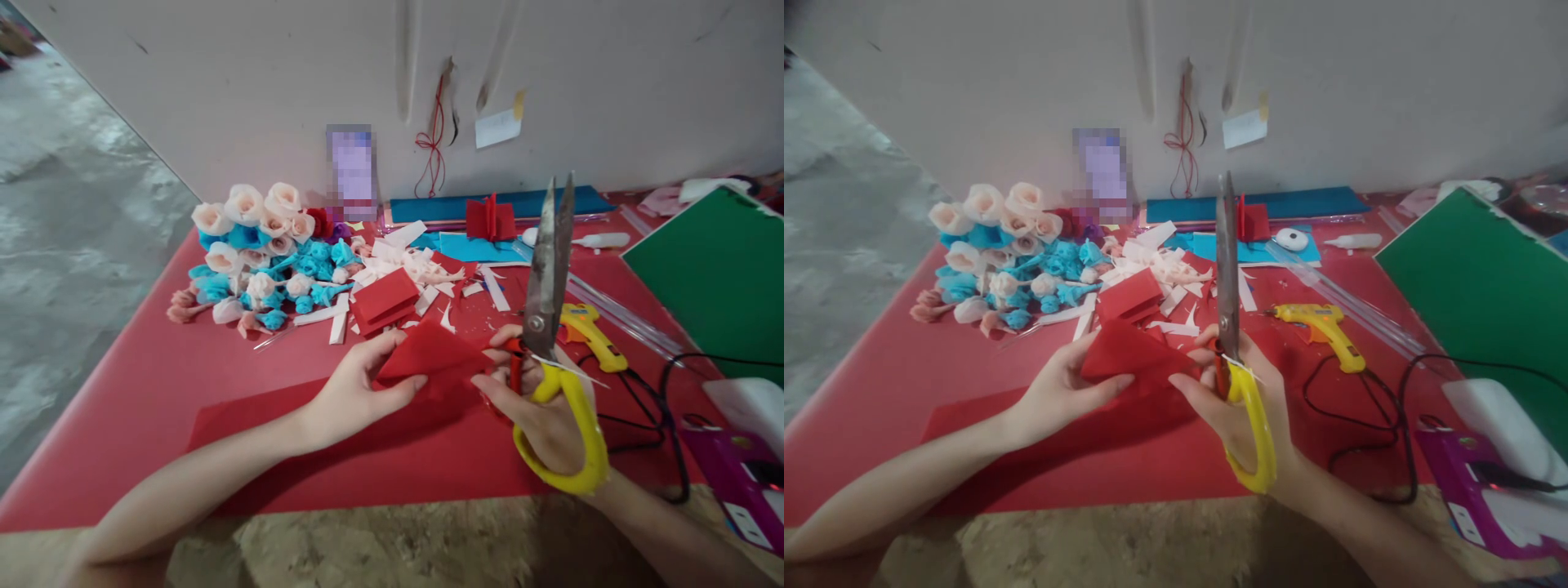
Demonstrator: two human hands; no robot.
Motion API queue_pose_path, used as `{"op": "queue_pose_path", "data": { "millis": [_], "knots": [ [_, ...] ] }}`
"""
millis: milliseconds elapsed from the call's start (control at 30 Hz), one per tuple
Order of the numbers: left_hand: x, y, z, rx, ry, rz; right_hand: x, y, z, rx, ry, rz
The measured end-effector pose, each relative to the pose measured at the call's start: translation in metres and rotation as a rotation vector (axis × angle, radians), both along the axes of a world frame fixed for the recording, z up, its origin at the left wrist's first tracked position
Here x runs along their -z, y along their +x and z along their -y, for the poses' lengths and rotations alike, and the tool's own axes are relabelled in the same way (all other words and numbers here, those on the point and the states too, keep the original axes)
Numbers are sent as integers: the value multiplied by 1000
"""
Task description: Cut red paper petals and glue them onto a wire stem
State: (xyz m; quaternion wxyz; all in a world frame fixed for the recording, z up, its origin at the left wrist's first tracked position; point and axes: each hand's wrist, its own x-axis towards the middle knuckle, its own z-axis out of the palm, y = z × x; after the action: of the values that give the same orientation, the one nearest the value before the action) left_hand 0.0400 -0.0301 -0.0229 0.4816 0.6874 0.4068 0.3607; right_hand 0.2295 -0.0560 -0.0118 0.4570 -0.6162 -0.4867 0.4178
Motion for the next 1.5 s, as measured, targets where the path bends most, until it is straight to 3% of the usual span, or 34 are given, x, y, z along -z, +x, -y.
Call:
{"op": "queue_pose_path", "data": {
  "millis": [133, 233, 300, 400, 500, 567, 600, 700, 767, 800, 867, 933, 1100, 1367, 1500],
  "knots": [
    [5, -13, -9, 13, 667, -234, 6, 6, -8, -54, -44, -168],
    [7, -18, -12, -10, 1160, -453, 8, 6, -9, -110, -171, -333],
    [7, -18, -11, -27, 1332, -544, 7, 3, -7, -138, -271, -339],
    [10, -17, -8, -11, 1412, -603, 4, -3, -4, -158, -349, -207],
    [11, -15, -10, -99, 1259, -483, 3, -3, -2, -132, -349, -122],
    [8, -14, -13, -143, 932, -331, 4, -1, -1, -169, -334, -116],
    [5, -14, -14, -107, 688, -276, 5, 1, 0, -205, -322, -117],
    [0, -12, -17, 197, -65, -80, 9, 5, 3, -332, -278, -105],
    [-1, -12, -19, 400, -404, 26, 10, 7, 5, -441, -258, -68],
    [-1, -13, -19, 482, -494, 44, 11, 8, 6, -497, -248, -41],
    [-2, -13, -19, 620, -539, -12, 10, 10, 6, -589, -229, 9],
    [-3, -13, -19, 711, -470, -125, 8, 11, 5, -642, -218, 38],
    [-7, -9, -14, 756, -400, -228, 2, 12, 0, -678, -206, 84],
    [-6, -5, -9, 535, -422, -161, 4, 7, -6, -335, -167, 73],
    [-4, -2, -8, 441, -396, -99, 4, 11, -7, -300, -124, 108]
  ]
}}
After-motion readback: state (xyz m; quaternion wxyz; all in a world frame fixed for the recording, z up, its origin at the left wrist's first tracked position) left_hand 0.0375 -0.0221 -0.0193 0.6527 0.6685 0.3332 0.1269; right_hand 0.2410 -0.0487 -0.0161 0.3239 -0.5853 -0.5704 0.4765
